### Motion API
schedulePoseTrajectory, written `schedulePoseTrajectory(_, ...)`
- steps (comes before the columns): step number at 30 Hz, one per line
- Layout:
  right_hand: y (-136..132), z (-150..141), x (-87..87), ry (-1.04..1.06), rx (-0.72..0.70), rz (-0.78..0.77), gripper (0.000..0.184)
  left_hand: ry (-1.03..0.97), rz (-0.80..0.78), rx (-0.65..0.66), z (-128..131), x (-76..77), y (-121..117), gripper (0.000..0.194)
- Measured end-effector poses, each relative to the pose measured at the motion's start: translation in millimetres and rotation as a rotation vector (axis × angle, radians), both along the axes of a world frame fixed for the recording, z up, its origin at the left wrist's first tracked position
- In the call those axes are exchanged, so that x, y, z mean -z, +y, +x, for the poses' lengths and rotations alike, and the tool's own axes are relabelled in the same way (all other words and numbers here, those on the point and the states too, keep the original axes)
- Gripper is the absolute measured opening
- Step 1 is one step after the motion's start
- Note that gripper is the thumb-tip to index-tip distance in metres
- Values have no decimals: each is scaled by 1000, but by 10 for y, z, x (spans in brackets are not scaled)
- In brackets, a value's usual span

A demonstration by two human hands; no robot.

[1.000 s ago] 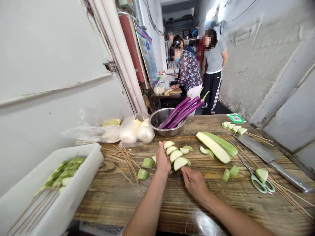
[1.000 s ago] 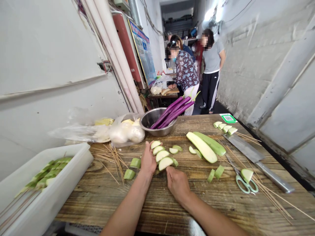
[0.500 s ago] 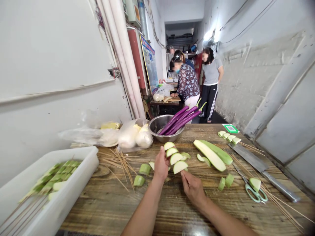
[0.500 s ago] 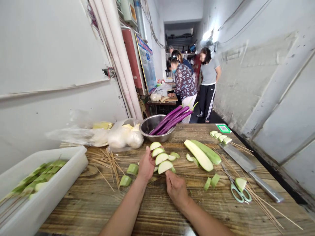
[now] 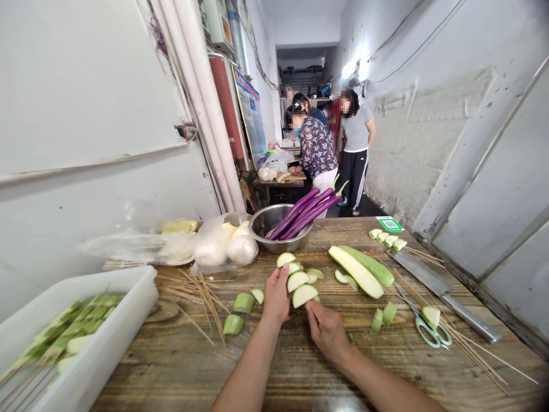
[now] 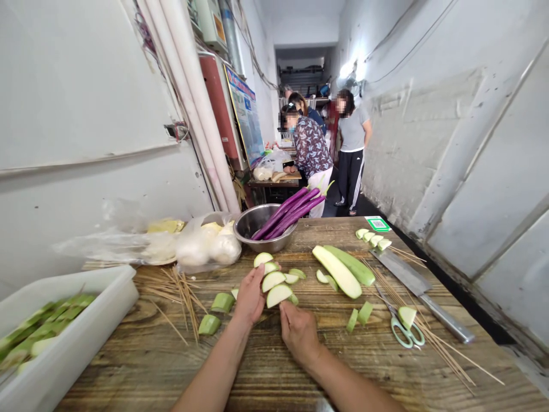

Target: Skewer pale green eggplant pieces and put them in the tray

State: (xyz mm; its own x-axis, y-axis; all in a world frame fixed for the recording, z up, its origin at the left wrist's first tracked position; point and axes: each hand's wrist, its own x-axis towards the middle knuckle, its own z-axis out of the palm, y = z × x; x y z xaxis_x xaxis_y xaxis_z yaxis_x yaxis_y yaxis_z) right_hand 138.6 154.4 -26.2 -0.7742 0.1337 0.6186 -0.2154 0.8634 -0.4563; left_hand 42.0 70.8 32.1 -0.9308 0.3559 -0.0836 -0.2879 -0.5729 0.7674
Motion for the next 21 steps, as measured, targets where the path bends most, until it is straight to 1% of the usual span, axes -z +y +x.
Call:
schedulePoseTrajectory(4, -12, 1, 14, 4, -13, -5, 32, -8, 4, -22, -2, 17, 8, 37)
schedulePoseTrajectory(13, -27, 11, 7, -26, -32, -24, 33, -54, 3, -12, -5, 55, 14, 37)
schedulePoseTrajectory(21, -40, 19, 0, -44, -37, -58, 33, -80, 26, -46, 2, 96, 40, 34)
